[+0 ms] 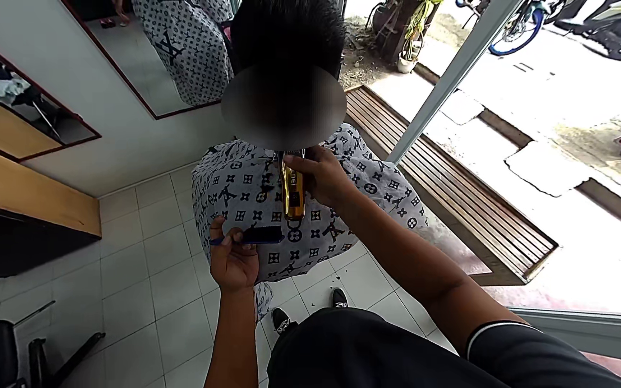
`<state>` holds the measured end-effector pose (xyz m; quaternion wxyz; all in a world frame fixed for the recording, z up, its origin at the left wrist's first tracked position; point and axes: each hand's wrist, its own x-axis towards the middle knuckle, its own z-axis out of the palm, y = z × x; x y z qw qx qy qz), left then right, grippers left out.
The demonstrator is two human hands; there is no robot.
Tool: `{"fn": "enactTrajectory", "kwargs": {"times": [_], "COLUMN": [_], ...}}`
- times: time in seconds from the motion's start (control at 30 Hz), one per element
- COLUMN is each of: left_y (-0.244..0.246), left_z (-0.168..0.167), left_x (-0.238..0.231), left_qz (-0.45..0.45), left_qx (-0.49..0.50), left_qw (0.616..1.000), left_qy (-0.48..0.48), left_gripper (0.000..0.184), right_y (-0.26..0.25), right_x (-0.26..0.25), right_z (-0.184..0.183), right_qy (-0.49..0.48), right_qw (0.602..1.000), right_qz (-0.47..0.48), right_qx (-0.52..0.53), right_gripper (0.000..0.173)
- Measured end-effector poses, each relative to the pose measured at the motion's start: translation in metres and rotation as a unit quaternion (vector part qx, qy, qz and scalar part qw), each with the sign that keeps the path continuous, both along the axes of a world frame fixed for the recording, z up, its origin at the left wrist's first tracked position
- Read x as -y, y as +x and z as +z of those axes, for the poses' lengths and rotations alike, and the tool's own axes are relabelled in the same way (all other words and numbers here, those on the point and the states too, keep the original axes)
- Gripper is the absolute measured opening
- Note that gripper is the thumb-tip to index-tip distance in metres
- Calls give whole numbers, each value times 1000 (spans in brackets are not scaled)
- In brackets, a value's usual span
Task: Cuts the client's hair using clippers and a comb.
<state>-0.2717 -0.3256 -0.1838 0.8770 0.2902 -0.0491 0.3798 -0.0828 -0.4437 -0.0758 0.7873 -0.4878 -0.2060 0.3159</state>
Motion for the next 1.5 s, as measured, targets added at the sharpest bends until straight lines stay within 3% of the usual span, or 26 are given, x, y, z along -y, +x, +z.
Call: {"fn": "enactTrajectory", "kwargs": {"times": [0.23, 0.4, 0.53, 0.73, 0.87, 0.97, 1.03, 1.1, 1.17, 1.27, 1.4, 1.5], "left_y": [0, -1, 0, 1, 23, 58, 88, 112, 124, 122, 125, 138], "left_z": [1, -1, -1, 6, 39, 96, 136, 158, 151, 116, 137, 128], "left_x": [-1, 0, 1, 5, -5, -20, -23, -23, -28, -33, 3, 14], "left_qz": [5, 13, 19, 46, 57, 61, 67, 74, 75, 80, 98, 125], "left_qx": [-3, -12, -18, -59, -129, -165, -187, -234, -291, -342, -226, -238], "left_qw": [1000, 1000, 999, 997, 985, 970, 959, 945, 925, 890, 937, 939], "left_qy": [2, 10, 22, 27, 97, 170, 203, 215, 233, 292, 248, 213], "left_gripper": [26, 26, 26, 23, 20, 19, 14, 9, 5, 10, 6, 6], "right_y": [2, 24, 39, 46, 44, 24, 14, 8, 3, 1, 7, 13], "right_x": [5, 19, 37, 43, 47, 66, 83, 99, 113, 128, 123, 111], "right_z": [2, 0, -4, -2, -2, -14, -27, -41, -46, -42, -37, -29], "right_qy": [18, -4, -43, -26, 34, 63, 55, 45, 18, -22, -34, -48], "right_qw": [999, 994, 993, 993, 995, 995, 987, 985, 992, 998, 998, 997], "right_qz": [25, 34, 104, 105, 87, 66, 108, 125, 107, 58, 34, 37], "right_qx": [-9, 100, 41, 54, 42, -46, -107, -113, -66, -5, 35, 57], "right_gripper": [42, 56, 43, 44, 51, 39, 48, 46, 45, 58, 48, 37]}}
